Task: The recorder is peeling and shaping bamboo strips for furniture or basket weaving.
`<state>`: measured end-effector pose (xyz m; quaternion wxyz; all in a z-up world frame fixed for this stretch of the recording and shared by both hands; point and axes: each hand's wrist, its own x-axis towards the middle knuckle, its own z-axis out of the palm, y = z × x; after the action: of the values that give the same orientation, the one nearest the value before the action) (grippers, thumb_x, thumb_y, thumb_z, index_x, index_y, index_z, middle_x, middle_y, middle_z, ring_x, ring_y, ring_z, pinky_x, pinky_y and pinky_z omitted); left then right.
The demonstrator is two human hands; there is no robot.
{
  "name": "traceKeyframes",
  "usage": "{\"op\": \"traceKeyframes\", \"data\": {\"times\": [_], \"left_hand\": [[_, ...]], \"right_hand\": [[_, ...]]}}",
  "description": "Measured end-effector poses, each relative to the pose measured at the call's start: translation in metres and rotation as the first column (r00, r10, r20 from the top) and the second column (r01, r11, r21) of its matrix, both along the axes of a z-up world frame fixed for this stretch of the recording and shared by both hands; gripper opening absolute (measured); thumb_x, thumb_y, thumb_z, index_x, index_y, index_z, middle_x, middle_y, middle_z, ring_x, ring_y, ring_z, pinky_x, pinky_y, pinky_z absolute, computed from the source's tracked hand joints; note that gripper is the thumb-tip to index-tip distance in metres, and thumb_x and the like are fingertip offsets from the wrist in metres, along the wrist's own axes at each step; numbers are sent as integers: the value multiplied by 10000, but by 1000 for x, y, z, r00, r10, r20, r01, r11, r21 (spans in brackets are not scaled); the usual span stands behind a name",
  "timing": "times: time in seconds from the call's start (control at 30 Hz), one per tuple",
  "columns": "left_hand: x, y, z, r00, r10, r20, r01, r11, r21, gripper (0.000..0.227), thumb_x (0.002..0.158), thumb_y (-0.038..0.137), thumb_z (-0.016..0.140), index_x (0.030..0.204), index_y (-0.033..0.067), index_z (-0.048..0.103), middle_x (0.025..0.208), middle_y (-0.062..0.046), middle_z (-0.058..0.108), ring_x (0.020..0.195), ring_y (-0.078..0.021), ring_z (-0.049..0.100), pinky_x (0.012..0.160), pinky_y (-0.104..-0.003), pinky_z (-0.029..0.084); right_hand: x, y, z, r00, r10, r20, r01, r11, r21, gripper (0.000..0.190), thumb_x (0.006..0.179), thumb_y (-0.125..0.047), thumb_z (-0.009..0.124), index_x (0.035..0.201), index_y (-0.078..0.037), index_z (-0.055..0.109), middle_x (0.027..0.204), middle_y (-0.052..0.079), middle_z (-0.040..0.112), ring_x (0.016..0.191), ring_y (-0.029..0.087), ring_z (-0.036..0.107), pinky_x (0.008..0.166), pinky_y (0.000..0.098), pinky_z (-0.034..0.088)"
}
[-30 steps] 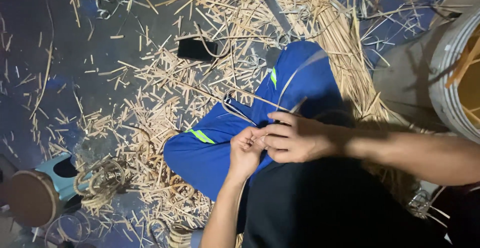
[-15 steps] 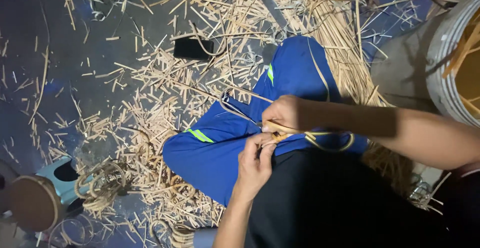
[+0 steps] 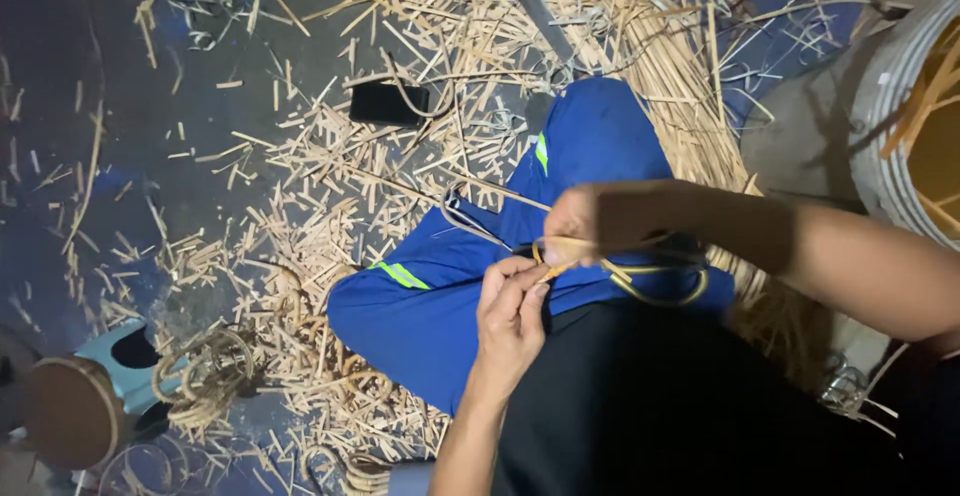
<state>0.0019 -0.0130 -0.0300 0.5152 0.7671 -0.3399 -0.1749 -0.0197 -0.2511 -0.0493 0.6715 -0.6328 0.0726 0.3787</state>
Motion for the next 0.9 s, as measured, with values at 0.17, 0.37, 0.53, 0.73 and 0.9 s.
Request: {"op": "traceKeyframes", "data": {"times": [0.17,0.37,0.53,0.73,0.9], "left_hand": [[-1,-5,-1,999,-16,-50,15,1000,-21,143,961,-20,690,1101,1,705,1075,-138,678,983,-256,690,845,-323,568],[0,-7,1,999,27,-38,-28,999,-16,151,960,-18,688,1109,-9,716,1080,-149,682,979,-259,695,857,-325,567],[-2,-10,0,999,42,-30,-42,999,1,148,956,-12,694,1103,-10,715,1076,-147,682,979,-258,700,851,-321,573],[-3,-10,3,1000,30,-9,-30,999,23,157,951,-19,688,1106,-11,715,1082,-150,677,985,-272,696,857,-336,569],[1,-12,2,998,51,38,-52,998,31,142,961,-8,679,1101,-11,707,1124,-168,688,1026,-288,709,897,-338,573]], "right_hand": [[-17,1,-8,992,39,122,-44,998,45,265,927,-237,701,786,-17,653,608,-20,554,558,57,473,501,274,392],[-18,8,19,970,-61,236,104,979,-178,135,835,-207,746,813,-74,730,601,-20,640,578,49,541,543,287,464],[-30,12,4,888,-155,432,235,962,-138,207,854,-181,785,761,-32,674,641,38,609,633,62,498,558,300,460],[-33,15,-14,904,-165,394,227,967,-117,200,889,-174,743,763,-37,668,658,66,616,655,77,507,557,314,461],[-21,-23,-28,478,340,810,290,809,-511,158,856,-136,735,957,-35,668,899,127,706,803,237,670,683,353,537]]}}
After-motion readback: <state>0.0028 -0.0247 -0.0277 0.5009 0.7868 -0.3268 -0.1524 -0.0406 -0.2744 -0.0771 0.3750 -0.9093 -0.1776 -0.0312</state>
